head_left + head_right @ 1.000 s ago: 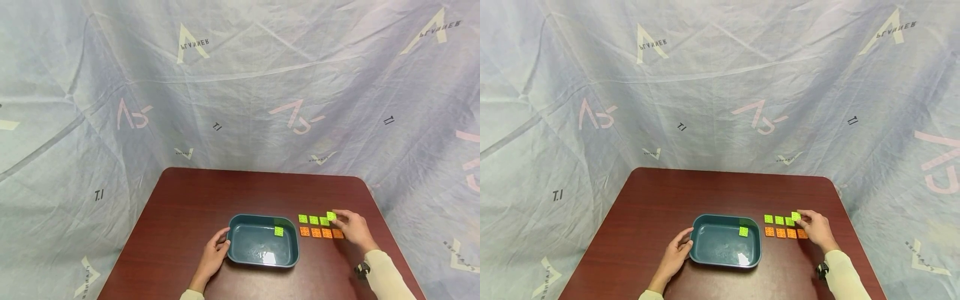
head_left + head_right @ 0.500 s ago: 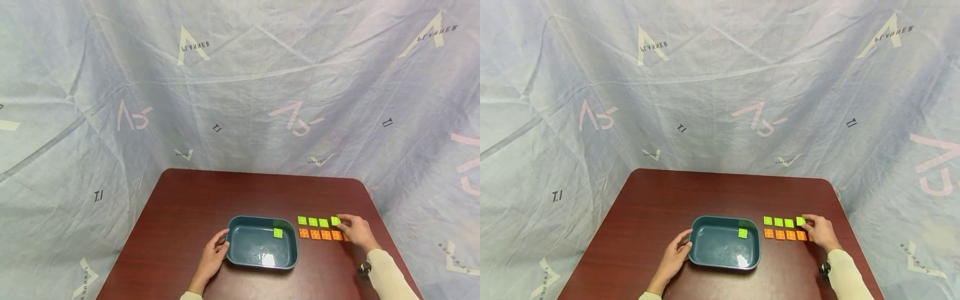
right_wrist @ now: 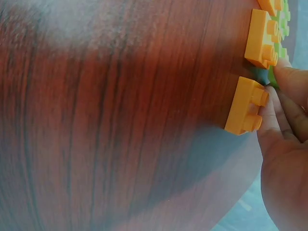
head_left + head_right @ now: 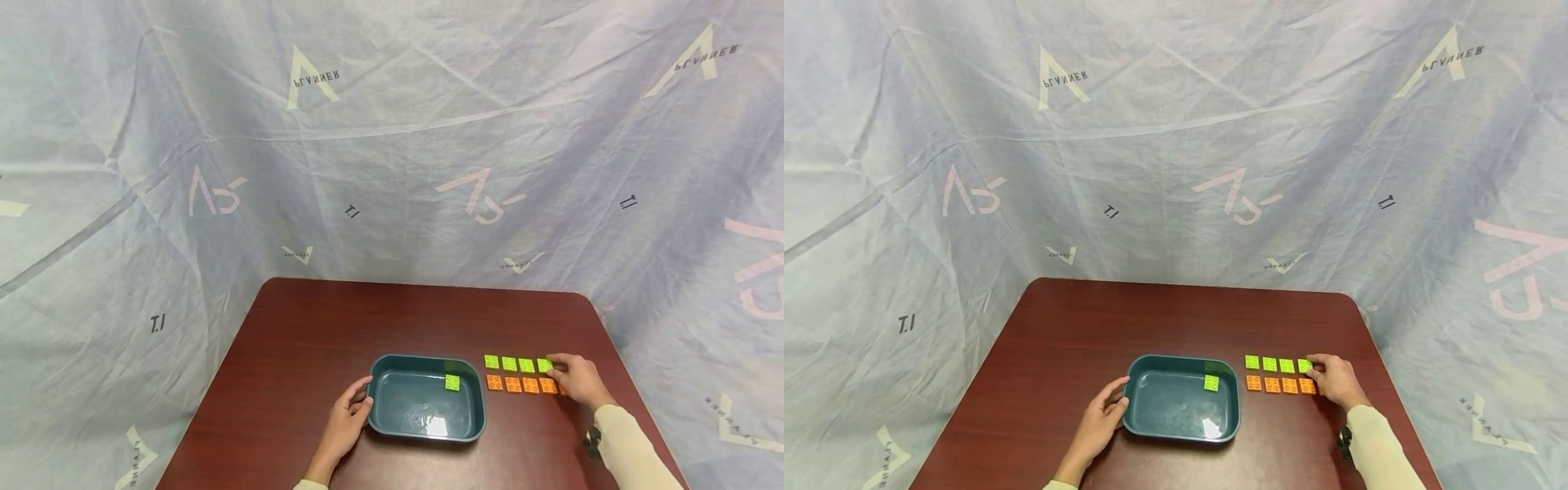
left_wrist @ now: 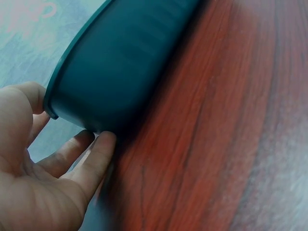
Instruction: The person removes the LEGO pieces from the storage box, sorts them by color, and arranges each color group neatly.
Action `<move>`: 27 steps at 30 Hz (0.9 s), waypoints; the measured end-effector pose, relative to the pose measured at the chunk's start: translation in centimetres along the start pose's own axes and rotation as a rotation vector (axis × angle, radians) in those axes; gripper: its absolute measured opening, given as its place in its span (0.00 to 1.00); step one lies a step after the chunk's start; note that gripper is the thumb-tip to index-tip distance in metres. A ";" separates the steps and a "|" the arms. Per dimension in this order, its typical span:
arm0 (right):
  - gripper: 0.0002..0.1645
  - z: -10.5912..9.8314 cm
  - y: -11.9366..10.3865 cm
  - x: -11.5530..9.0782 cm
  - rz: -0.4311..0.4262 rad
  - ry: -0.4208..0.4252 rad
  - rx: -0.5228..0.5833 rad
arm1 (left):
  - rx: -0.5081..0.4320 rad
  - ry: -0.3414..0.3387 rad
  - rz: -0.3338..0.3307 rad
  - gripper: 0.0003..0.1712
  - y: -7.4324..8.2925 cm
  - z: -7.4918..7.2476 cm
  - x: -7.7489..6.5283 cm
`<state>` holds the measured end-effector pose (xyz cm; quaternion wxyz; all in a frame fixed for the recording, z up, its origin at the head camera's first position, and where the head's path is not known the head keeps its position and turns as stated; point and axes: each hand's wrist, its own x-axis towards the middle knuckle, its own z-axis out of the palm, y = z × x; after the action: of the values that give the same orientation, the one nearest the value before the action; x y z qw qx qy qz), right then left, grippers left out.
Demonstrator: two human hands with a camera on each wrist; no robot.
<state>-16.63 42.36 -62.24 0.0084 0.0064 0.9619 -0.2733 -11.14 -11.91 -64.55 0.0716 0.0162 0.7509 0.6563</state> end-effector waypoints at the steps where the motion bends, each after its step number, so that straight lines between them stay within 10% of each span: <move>1: 0.22 0.1 0.0 0.0 0.000 0.000 -0.002 | -0.003 -0.001 0.000 0.26 0.0 0.0 0.0; 27: 0.29 -0.5 -3.7 -0.8 -0.019 0.058 0.056 | 0.027 0.011 0.017 0.26 0.1 -0.1 -0.2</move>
<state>-15.91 39.44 -59.85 -0.0225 0.0052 0.9537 -0.2999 -10.98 -11.97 -64.42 0.0617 0.0199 0.7600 0.6467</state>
